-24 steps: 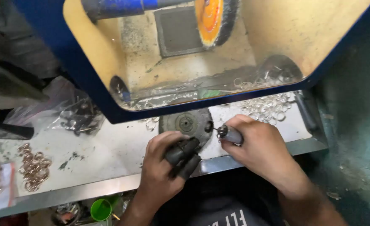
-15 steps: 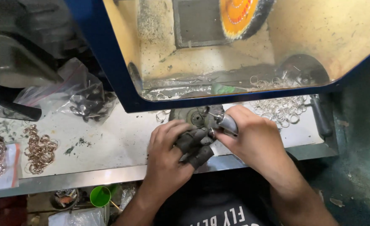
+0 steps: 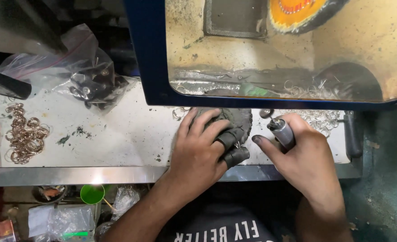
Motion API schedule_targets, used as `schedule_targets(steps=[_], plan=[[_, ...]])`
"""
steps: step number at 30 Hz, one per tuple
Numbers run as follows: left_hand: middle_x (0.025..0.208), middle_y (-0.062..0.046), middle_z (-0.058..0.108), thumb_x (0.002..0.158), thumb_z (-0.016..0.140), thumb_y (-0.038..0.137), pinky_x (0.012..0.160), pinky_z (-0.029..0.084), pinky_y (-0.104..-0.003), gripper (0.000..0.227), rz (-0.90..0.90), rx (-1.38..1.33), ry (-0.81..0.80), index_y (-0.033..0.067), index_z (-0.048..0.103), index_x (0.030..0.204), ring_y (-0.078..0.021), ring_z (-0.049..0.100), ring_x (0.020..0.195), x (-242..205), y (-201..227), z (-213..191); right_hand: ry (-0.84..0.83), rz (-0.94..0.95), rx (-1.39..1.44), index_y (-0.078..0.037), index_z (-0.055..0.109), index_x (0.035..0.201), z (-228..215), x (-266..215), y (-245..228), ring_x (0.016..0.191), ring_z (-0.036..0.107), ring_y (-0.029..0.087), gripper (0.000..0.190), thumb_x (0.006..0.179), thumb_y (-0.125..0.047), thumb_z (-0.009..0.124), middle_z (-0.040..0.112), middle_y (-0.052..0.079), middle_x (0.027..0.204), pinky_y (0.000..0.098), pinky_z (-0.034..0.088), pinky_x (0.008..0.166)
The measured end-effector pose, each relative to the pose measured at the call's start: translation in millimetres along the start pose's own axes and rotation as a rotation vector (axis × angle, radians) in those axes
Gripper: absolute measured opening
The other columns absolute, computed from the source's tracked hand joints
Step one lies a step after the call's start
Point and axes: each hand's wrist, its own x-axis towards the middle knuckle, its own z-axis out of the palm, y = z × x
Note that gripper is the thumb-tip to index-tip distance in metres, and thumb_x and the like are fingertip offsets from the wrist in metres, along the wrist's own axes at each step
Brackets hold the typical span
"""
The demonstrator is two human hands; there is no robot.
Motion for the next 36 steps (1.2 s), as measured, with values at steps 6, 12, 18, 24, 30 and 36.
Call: schedule_targets(steps=[6, 12, 18, 24, 30, 36], plan=[[0.124, -0.008, 0.066, 0.079, 0.086, 0.037, 0.118, 0.031, -0.061, 0.031, 0.006, 0.03, -0.035, 0.0081, 0.079, 0.087, -0.0343, 0.053, 0.131, -4.2, -3.4, 6.0, 0.004, -0.033, -0.056, -0.017, 0.066, 0.107, 8.9, -1.0, -5.2, 0.078, 0.068, 0.027, 0.055, 0.067, -0.045, 0.092, 0.073, 0.004, 0.088, 0.0388, 0.049, 0.069], [0.122, -0.009, 0.067, 0.079, 0.085, 0.033, 0.118, 0.033, -0.061, 0.03, -0.008, 0.036, -0.047, 0.0085, 0.079, 0.095, -0.0342, 0.055, 0.13, -4.3, -2.7, 6.3, 0.054, -0.073, -0.068, -0.017, 0.064, 0.102, 13.2, 1.0, -1.6, 0.077, 0.067, 0.028, 0.053, 0.066, -0.044, 0.092, 0.072, 0.003, 0.086, 0.0395, 0.048, 0.068], [0.121, -0.008, 0.068, 0.08, 0.081, 0.032, 0.117, 0.032, -0.06, 0.025, 0.013, 0.008, -0.043, 0.0073, 0.079, 0.085, -0.0356, 0.055, 0.129, -2.5, -4.0, 4.1, 0.269, -0.231, 0.264, -0.006, 0.053, 0.119, 32.1, -3.1, 37.2, 0.101, 0.076, 0.025, 0.05, 0.082, -0.023, 0.082, 0.072, 0.011, 0.112, 0.0336, 0.056, 0.085], [0.12, -0.009, 0.069, 0.078, 0.083, 0.032, 0.118, 0.032, -0.061, 0.026, 0.016, 0.025, -0.024, 0.0075, 0.079, 0.083, -0.0349, 0.056, 0.128, -1.7, -3.4, 6.9, 0.458, -0.411, 0.077, -0.004, 0.06, 0.117, 22.9, 2.2, 42.2, 0.102, 0.072, 0.032, 0.038, 0.09, -0.017, 0.081, 0.072, 0.014, 0.121, 0.0399, 0.054, 0.088], [0.116, -0.01, 0.069, 0.084, 0.08, 0.046, 0.116, 0.034, -0.063, 0.039, 0.021, -0.017, 0.032, 0.0078, 0.08, 0.094, -0.037, 0.057, 0.124, 1.0, -1.4, 7.9, 0.426, -0.298, -0.346, -0.006, 0.069, 0.1, 18.5, 16.1, 35.4, 0.066, 0.067, 0.037, 0.037, 0.091, -0.04, 0.08, 0.068, 0.015, 0.088, 0.0475, 0.054, 0.056], [0.116, -0.01, 0.068, 0.085, 0.081, 0.041, 0.115, 0.034, -0.062, 0.038, 0.03, -0.037, 0.04, 0.0038, 0.076, 0.088, -0.0375, 0.057, 0.123, 1.7, -1.3, 5.9, 0.383, -0.301, -0.491, -0.009, 0.063, 0.085, 23.4, 25.3, 41.7, 0.062, 0.064, 0.033, 0.044, 0.098, -0.051, 0.071, 0.065, 0.011, 0.08, 0.0455, 0.051, 0.051]])
